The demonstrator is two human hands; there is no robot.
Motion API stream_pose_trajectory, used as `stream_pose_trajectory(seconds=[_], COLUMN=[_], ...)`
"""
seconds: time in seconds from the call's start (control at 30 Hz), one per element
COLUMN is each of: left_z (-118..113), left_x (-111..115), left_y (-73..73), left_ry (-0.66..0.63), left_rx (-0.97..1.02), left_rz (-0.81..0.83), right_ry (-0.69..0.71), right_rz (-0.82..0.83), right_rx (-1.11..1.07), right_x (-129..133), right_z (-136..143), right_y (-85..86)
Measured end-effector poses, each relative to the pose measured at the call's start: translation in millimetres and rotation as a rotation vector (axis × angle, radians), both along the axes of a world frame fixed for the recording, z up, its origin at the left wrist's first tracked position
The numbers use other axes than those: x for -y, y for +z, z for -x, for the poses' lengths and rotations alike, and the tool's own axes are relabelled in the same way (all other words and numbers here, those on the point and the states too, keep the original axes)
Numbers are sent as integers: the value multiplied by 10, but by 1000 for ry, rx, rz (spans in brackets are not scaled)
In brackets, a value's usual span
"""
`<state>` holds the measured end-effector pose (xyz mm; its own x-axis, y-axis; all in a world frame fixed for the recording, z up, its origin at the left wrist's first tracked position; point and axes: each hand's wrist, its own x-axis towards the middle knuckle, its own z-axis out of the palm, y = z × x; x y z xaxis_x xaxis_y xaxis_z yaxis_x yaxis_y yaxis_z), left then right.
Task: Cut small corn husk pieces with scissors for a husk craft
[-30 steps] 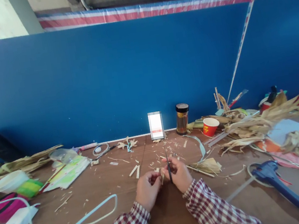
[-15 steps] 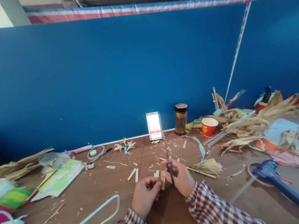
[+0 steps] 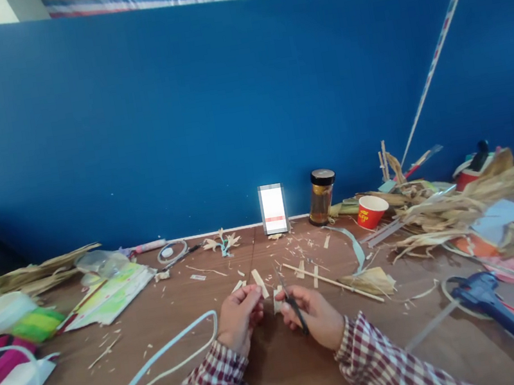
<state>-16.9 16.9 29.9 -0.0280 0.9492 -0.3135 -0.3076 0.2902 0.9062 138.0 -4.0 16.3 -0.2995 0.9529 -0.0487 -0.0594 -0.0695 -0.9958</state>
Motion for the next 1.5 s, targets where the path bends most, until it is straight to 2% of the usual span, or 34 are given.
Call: stream_pose_trajectory(seconds=[0.13,0.37,0.67,0.93,1.23,1.5], left_z=[27,0,-7,-28,-44,-23], left_x=[-27,-26,-20,-26,-30,-25], left_y=[15,-16,-16,-24,-34,-21], left_ry=[34,56,89,86,123,141], left_rx=[105,148,154,131,131,201], left_rz=[-16,-13,-21,-27,-19,1], right_ry=[105,158,173,167,150,163], right_rz=[-10,16,1,47,21,15], right_rx=[69,107,126,101,122,146], right_x=[96,89,74,84,66,64], right_z=[45,39,22,36,37,29], right_y=[-2,-7,-59,2,-23,-28])
